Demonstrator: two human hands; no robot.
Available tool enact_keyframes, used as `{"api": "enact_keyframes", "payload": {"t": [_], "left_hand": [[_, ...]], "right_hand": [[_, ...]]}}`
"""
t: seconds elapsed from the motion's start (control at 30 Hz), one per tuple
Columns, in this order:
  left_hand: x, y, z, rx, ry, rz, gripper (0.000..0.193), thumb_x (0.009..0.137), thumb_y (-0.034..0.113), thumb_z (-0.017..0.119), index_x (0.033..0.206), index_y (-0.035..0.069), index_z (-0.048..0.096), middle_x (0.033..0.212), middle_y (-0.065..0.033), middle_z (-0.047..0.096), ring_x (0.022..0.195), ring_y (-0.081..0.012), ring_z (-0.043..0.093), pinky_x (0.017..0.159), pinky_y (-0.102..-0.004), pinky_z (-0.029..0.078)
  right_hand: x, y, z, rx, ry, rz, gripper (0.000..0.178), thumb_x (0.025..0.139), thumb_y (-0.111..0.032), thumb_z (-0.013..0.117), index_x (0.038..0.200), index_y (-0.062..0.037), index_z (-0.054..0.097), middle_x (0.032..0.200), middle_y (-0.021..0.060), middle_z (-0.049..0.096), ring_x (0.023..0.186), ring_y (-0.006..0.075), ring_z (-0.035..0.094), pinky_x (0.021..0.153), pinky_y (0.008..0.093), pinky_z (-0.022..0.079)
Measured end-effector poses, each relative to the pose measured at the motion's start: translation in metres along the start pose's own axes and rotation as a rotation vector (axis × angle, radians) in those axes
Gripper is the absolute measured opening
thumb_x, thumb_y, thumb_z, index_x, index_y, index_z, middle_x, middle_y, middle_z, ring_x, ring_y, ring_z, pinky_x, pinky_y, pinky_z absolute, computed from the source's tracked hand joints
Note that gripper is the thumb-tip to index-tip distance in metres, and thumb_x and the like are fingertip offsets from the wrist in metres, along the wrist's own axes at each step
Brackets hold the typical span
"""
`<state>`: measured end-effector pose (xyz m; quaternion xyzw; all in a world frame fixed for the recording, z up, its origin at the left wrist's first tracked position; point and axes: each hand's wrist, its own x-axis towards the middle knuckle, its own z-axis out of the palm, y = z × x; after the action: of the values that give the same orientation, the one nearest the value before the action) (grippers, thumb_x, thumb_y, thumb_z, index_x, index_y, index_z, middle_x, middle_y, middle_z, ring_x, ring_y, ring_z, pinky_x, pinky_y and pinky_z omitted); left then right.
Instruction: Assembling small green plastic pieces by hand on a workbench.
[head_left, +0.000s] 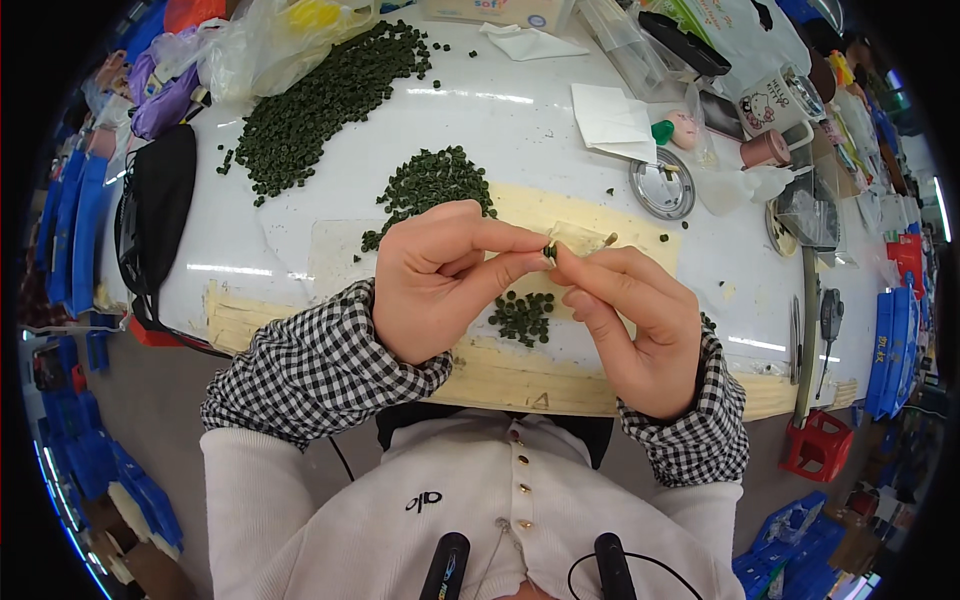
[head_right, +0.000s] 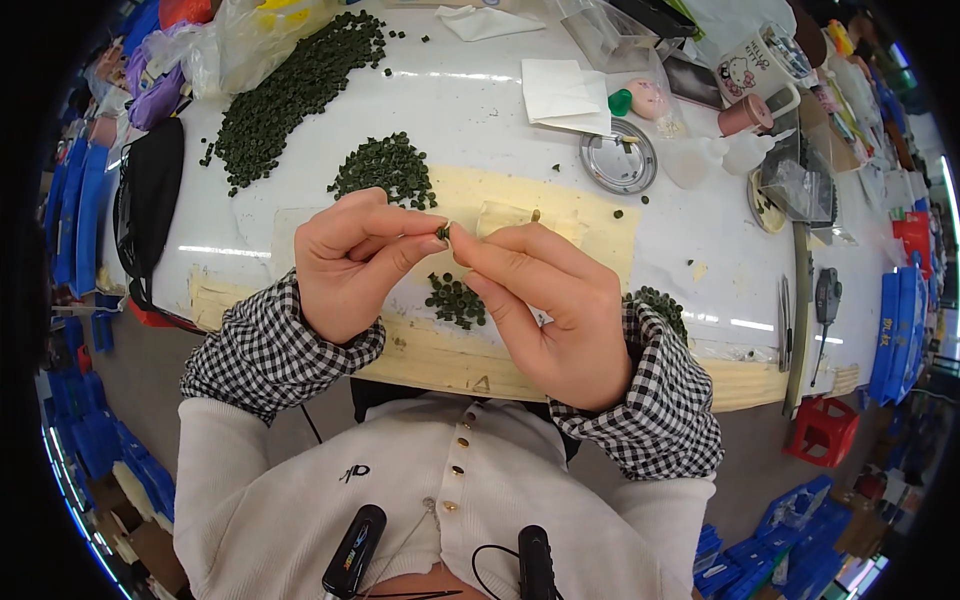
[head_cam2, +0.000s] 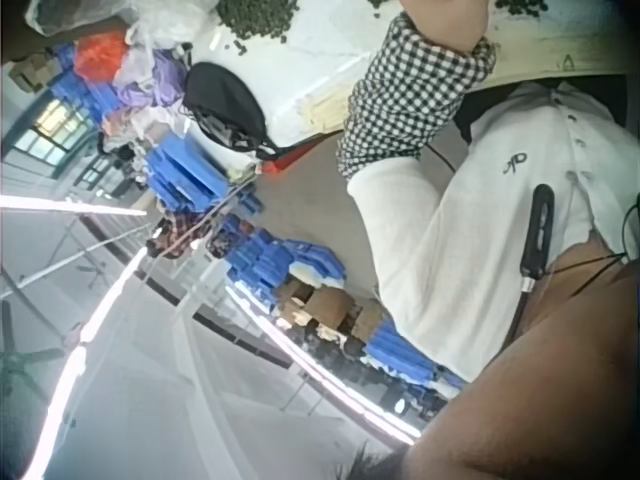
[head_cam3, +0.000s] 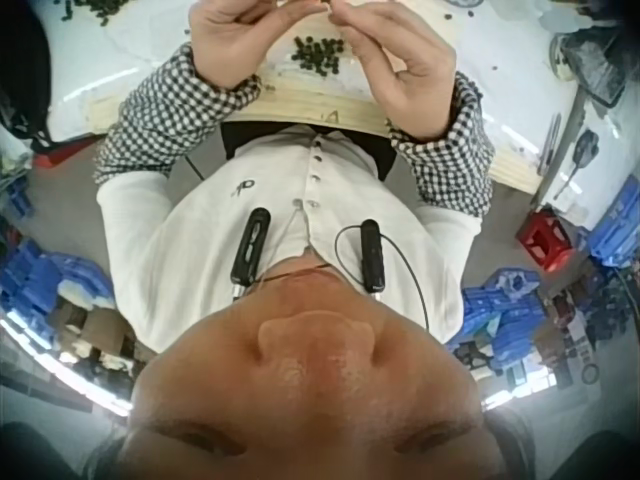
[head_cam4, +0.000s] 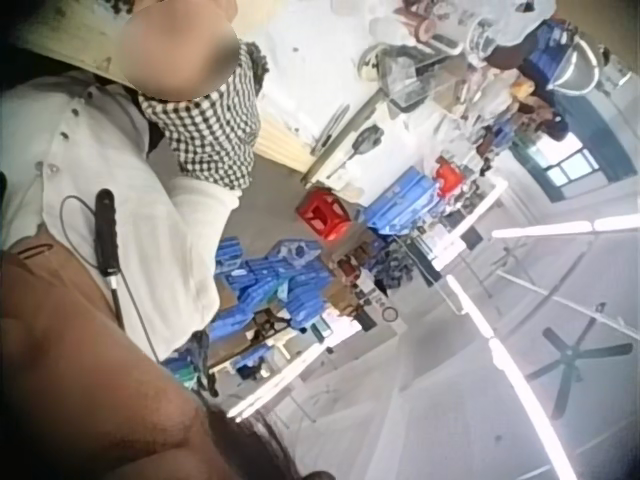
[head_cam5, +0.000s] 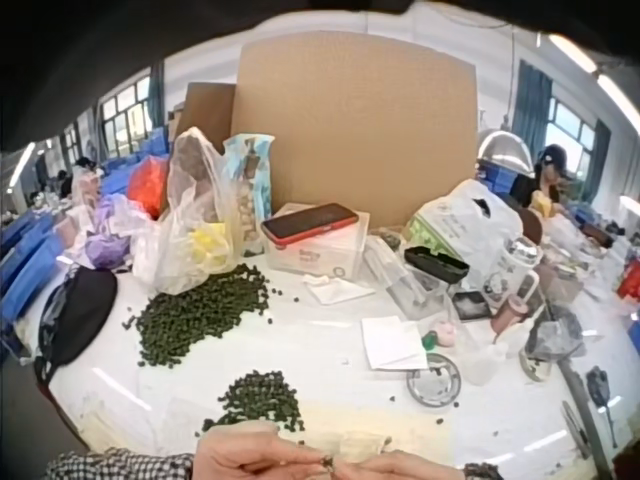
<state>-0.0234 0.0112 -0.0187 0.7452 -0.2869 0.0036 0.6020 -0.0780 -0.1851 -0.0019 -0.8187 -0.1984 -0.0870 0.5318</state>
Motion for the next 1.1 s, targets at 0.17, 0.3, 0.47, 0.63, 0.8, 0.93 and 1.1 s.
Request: {"api": "enact_keyframes", "payload": {"t": [0.17, 0.3, 0.47, 0.63, 0.8, 0.93, 1.1], "left_hand": [[0.001, -0.001, -0.003, 0.085, -0.025, 0.074, 0.019, 0.078, 0.002, 0.070, 0.096, 0.006, 0.071, 0.059, 0.0004, 0.046, 0.051, -0.0072, 0.038, 0.047, -0.0228, 0.029], [0.002, -0.001, -0.002, 0.097, -0.012, 0.123, 0.019, 0.077, 0.000, 0.071, 0.096, 0.005, 0.071, 0.059, 0.0002, 0.049, 0.053, -0.0077, 0.039, 0.047, -0.0227, 0.030], [0.001, -0.001, 0.000, 0.095, 0.006, 0.133, 0.022, 0.074, -0.005, 0.071, 0.094, 0.004, 0.071, 0.060, 0.0020, 0.045, 0.054, -0.0072, 0.036, 0.048, -0.0227, 0.026], [0.000, -0.002, -0.001, 0.102, -0.007, 0.124, 0.022, 0.075, -0.005, 0.071, 0.095, 0.003, 0.070, 0.061, 0.0027, 0.044, 0.054, -0.0067, 0.036, 0.048, -0.0217, 0.027], [0.003, -0.003, -0.002, -0.034, -0.060, -0.066, 0.017, 0.077, -0.002, 0.071, 0.093, 0.001, 0.069, 0.062, 0.0037, 0.041, 0.053, -0.0042, 0.034, 0.048, -0.0206, 0.027], [0.014, -0.003, -0.004, 0.045, -0.294, -0.166, 0.013, 0.077, 0.003, 0.072, 0.090, 0.001, 0.068, 0.056, 0.0046, 0.035, 0.051, -0.0038, 0.031, 0.048, -0.0230, 0.028], [0.009, -0.008, -0.004, 0.147, -0.544, -0.208, 0.012, 0.076, 0.006, 0.073, 0.086, 0.001, 0.068, 0.057, 0.0017, 0.041, 0.050, -0.0065, 0.029, 0.046, -0.0233, 0.027]], "right_hand": [[-0.002, 0.004, 0.001, 0.053, -0.009, 0.030, 0.032, 0.082, 0.007, 0.060, 0.113, 0.0011, 0.063, 0.089, 0.0118, 0.062, 0.071, 0.0174, 0.058, 0.064, 0.0235, 0.047], [-0.001, 0.004, 0.000, 0.016, -0.025, 0.016, 0.032, 0.082, 0.006, 0.061, 0.113, 0.0006, 0.063, 0.088, 0.0109, 0.062, 0.070, 0.0168, 0.058, 0.063, 0.0232, 0.046], [-0.002, 0.005, 0.001, 0.014, -0.023, 0.004, 0.032, 0.082, 0.006, 0.061, 0.113, 0.0003, 0.063, 0.087, 0.0109, 0.062, 0.069, 0.0167, 0.058, 0.062, 0.0230, 0.046], [-0.002, 0.005, 0.001, 0.022, -0.022, -0.002, 0.032, 0.081, 0.006, 0.061, 0.112, 0.0007, 0.063, 0.088, 0.0112, 0.063, 0.070, 0.0170, 0.059, 0.063, 0.0232, 0.047], [0.006, -0.003, -0.009, -0.034, 0.017, -0.048, 0.030, 0.082, 0.006, 0.061, 0.112, 0.0021, 0.062, 0.091, 0.0125, 0.064, 0.075, 0.0180, 0.062, 0.066, 0.0236, 0.049], [-0.008, -0.004, -0.046, -0.208, 0.143, 0.097, 0.021, 0.084, 0.002, 0.061, 0.104, 0.0043, 0.063, 0.087, 0.0134, 0.065, 0.073, 0.0165, 0.063, 0.064, 0.0255, 0.050], [-0.053, 0.001, -0.088, -0.511, 0.033, 0.426, 0.022, 0.083, -0.006, 0.064, 0.102, 0.0050, 0.062, 0.086, 0.0142, 0.063, 0.069, 0.0175, 0.062, 0.058, 0.0255, 0.050]]}}
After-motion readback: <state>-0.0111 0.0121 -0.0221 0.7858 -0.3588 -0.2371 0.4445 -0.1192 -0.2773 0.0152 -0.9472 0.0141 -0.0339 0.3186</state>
